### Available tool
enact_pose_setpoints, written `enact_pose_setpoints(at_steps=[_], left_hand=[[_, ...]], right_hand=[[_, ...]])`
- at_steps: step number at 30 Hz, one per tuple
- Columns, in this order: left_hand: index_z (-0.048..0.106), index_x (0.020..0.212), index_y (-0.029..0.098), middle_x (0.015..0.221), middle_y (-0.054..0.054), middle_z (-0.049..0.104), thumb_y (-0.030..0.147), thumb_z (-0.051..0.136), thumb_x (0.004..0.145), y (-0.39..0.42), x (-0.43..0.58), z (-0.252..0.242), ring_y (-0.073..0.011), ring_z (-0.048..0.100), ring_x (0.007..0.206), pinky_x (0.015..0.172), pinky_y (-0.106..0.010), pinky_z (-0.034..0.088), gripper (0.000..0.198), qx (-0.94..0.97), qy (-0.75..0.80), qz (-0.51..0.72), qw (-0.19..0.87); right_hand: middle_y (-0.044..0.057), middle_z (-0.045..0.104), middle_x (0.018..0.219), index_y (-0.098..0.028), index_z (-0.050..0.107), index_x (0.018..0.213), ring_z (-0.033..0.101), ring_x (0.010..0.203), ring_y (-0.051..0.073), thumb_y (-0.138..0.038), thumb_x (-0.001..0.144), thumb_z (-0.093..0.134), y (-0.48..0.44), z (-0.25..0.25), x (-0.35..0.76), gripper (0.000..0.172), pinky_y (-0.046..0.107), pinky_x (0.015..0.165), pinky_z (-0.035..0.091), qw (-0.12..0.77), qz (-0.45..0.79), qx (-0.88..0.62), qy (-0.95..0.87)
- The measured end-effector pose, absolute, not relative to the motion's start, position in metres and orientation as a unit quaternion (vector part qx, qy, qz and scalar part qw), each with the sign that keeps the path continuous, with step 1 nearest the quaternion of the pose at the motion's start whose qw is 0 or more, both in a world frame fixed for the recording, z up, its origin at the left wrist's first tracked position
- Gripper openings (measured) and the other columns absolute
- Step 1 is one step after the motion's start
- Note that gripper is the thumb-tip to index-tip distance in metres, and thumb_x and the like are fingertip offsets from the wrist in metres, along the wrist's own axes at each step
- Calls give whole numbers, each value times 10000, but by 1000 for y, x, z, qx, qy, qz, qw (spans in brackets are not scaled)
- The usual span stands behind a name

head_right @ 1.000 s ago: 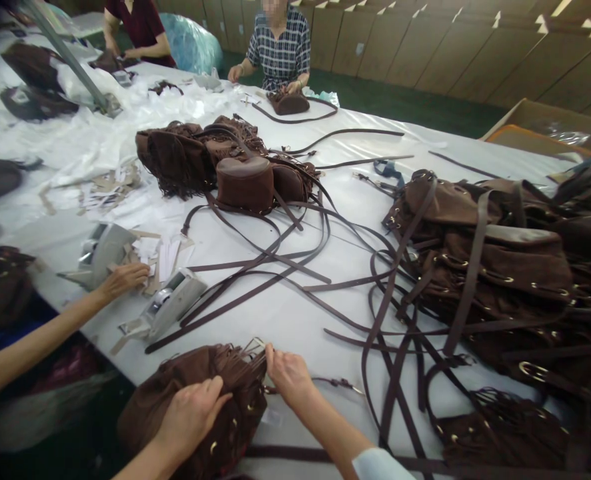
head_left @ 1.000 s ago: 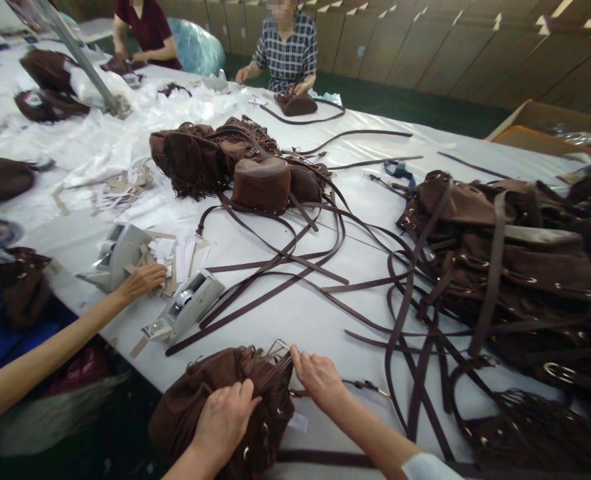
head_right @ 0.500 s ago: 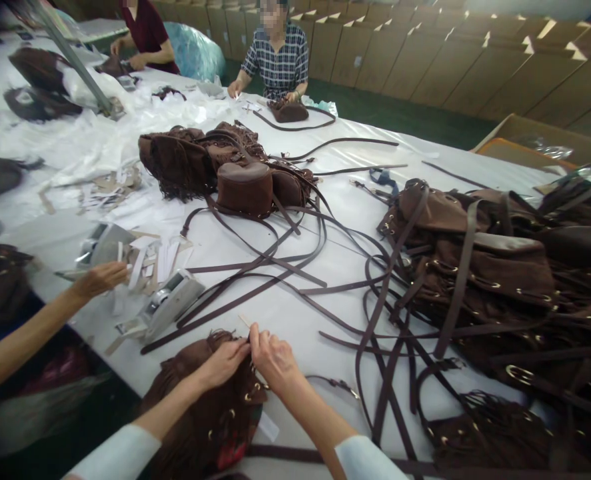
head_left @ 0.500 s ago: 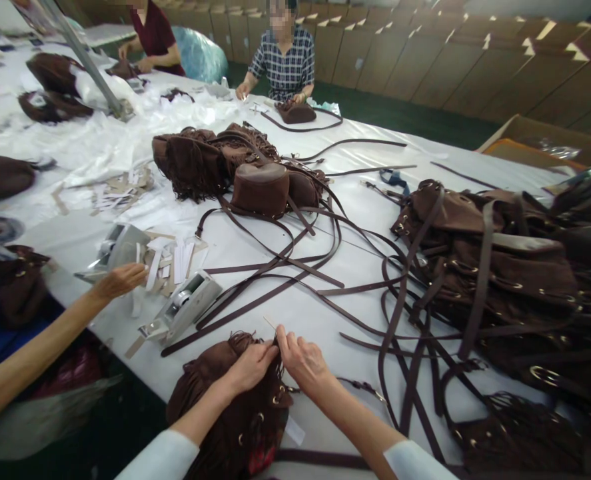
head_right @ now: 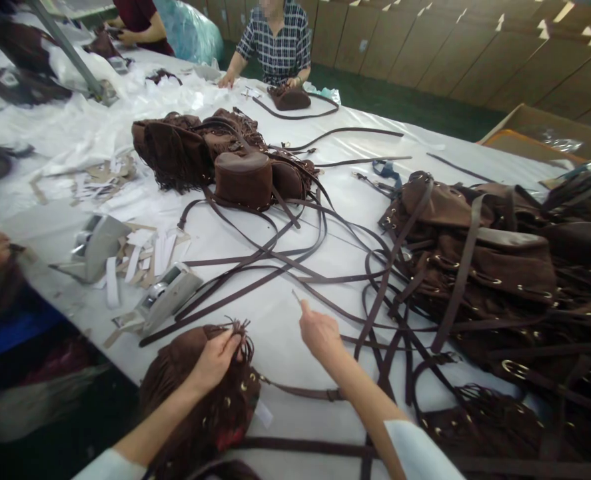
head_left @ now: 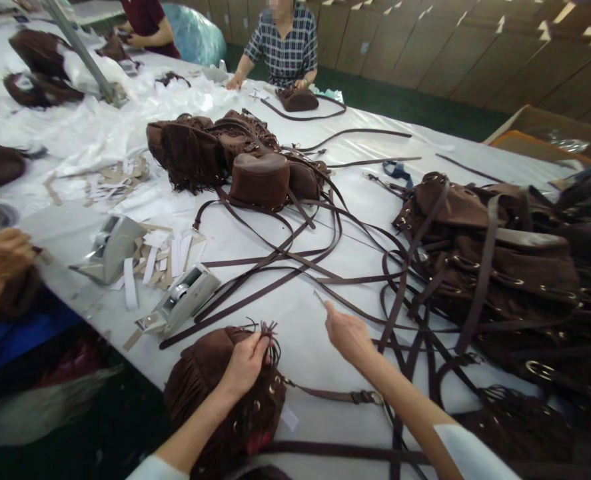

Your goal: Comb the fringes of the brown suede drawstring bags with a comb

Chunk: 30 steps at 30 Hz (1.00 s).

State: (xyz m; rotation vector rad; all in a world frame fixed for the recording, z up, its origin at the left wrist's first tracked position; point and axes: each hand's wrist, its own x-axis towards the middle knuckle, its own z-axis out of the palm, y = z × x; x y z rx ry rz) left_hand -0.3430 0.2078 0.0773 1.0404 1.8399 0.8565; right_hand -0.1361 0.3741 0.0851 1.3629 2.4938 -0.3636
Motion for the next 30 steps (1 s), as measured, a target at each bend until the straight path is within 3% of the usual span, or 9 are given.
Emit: enact_pose_setpoints(at_steps=[2, 4, 8, 11, 16, 23, 30], left_hand=[[555, 1171, 163, 1148, -121, 635, 411, 435, 926, 219, -365, 74, -242, 595, 1078, 959, -393, 444, 369, 392, 755, 380, 362], [461, 1294, 158, 1267, -143, 561, 441, 478, 907, 209, -384, 72, -266, 527, 1190, 1037, -448, 397, 479, 377, 807, 369, 265], [452, 1273, 140, 1153, -149, 559, 551, 550, 858, 148, -379, 72, -326, 529, 1095, 941, -503, 443, 593, 424, 874, 190, 143], [518, 1207, 162, 1090, -121, 549, 516, 630, 822, 121, -348, 70, -319, 532, 989, 838, -460, 459, 534, 503, 847, 30, 166], [649, 982, 247, 966, -76, 525, 288, 565, 909, 129, -326, 53, -278, 506, 914, 769, -389, 394, 118, 569, 799, -96, 169], [648, 952, 232, 956, -70, 515, 222, 473, 946, 129, -339, 37, -251, 486, 899, 760, -373, 358, 176, 577, 793, -89, 171], [627, 931, 240, 939, -53, 509, 218, 439, 961, 118, -339, 37, -254, 498, 892, 766, -366, 381, 191, 586, 791, -59, 165]], right_hand=[[44, 714, 717, -114, 545, 1246, 692, 673, 169, -120, 929, 400, 337, 82, -144, 348, 238, 641, 514, 100, -169, 468, 862], [30, 729, 757, -107, 540, 1248, 691, 669, 137, -109, 939, 347, 298, 75, -151, 365, 192, 637, 516, 67, -204, 464, 860], [118, 712, 1046, -76, 464, 1328, 688, 903, 169, -150, 970, 319, 256, 64, -159, 394, 235, 784, 532, -21, -233, 447, 863], [100, 702, 921, -85, 406, 1384, 672, 797, 197, -101, 931, 415, 251, 60, -170, 453, 274, 672, 542, -55, -187, 347, 917], [65, 661, 783, -100, 458, 1349, 632, 668, 197, -51, 831, 547, 239, 46, -193, 528, 268, 495, 488, -3, -103, 204, 974], [96, 674, 777, -64, 503, 1313, 647, 665, 196, 2, 834, 487, 252, 18, -208, 484, 279, 530, 513, 50, -78, 244, 965], [83, 687, 795, -124, 488, 1324, 670, 676, 194, -4, 852, 406, 316, 9, -176, 494, 287, 589, 540, 111, -96, 303, 942]])
